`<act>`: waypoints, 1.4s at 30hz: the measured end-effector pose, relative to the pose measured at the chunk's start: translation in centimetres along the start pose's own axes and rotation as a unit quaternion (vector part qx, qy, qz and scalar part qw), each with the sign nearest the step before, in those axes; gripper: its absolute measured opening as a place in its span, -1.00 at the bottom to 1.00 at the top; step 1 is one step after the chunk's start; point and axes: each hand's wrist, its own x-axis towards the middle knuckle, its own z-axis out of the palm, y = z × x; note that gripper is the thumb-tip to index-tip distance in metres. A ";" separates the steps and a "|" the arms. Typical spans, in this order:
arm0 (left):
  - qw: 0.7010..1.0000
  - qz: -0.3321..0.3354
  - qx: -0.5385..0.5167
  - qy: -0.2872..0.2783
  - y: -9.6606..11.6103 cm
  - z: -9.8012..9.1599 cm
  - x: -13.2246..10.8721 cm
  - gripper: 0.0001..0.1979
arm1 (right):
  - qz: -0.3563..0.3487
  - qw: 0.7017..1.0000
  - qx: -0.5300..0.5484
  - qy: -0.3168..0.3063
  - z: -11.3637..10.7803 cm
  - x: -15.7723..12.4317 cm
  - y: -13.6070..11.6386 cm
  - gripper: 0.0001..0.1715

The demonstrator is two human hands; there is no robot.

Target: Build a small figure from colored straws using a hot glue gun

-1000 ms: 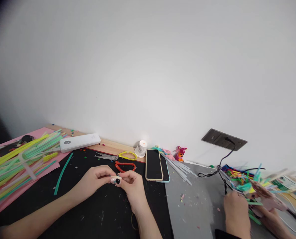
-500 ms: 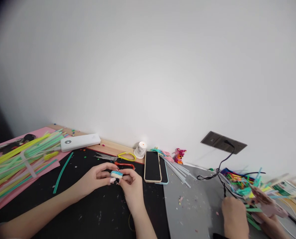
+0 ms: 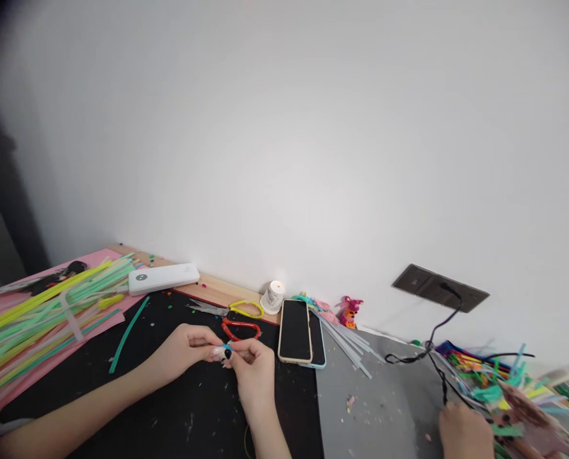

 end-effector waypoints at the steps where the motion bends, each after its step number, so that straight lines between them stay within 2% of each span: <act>1: 1.000 -0.003 0.003 0.000 -0.1 0.0 0.1 -0.86 | 0.000 1.000 0.001 0.000 0.0 0.1 0.1 -0.86; 8: 0.999 -0.028 -0.040 -0.013 -0.8 -0.5 0.6 -0.78 | -0.005 1.000 0.025 -0.002 0.0 0.3 0.4 -0.77; 12: 0.999 -0.005 -0.043 -0.009 -0.5 -0.9 0.6 -0.76 | -0.005 0.999 0.045 -0.020 0.1 0.2 0.1 -0.71; 16: 0.998 0.009 -0.054 -0.024 -0.8 -0.8 0.8 -0.82 | -0.004 1.000 0.018 -0.014 0.1 0.2 0.2 -0.75; 19: 0.999 0.003 -0.036 -0.009 -1.4 -0.6 0.9 -0.87 | -0.003 1.000 -0.001 -0.013 0.0 0.3 0.5 -0.77; 24: 0.999 0.002 -0.040 -0.009 -1.3 -0.5 0.9 -0.85 | 0.002 0.999 0.025 -0.025 -0.1 0.6 1.0 -0.76; 26: 0.998 0.003 -0.064 0.002 -0.9 -0.5 0.9 -0.75 | 0.003 0.998 0.064 -0.016 -0.1 0.5 1.0 -0.72; 28: 0.995 0.003 -0.097 0.011 -0.4 -0.4 0.7 -0.53 | 0.013 0.994 0.111 -0.012 0.0 0.4 0.9 -0.68; 30: 0.994 -0.005 -0.106 -0.005 0.1 -0.3 0.5 -0.45 | 0.032 0.987 0.155 -0.028 0.1 0.1 0.7 -0.64; 34: 0.998 0.029 -0.046 -0.044 0.4 -0.2 0.0 -0.75 | 0.054 0.979 0.178 -0.079 0.5 -0.4 0.4 -0.59; 37: 0.997 0.050 -0.025 -0.048 0.4 -0.3 0.0 -0.80 | 0.057 0.982 0.152 -0.093 0.7 -0.2 0.9 -0.54; 39: 0.997 0.045 -0.038 -0.045 0.4 -0.4 0.1 -0.78 | 0.052 0.987 0.128 -0.082 0.5 0.1 1.5 -0.51; 42: 0.997 0.033 -0.054 -0.040 0.3 -0.4 0.2 -0.79 | 0.016 0.996 0.086 -0.033 0.0 0.5 1.9 -0.54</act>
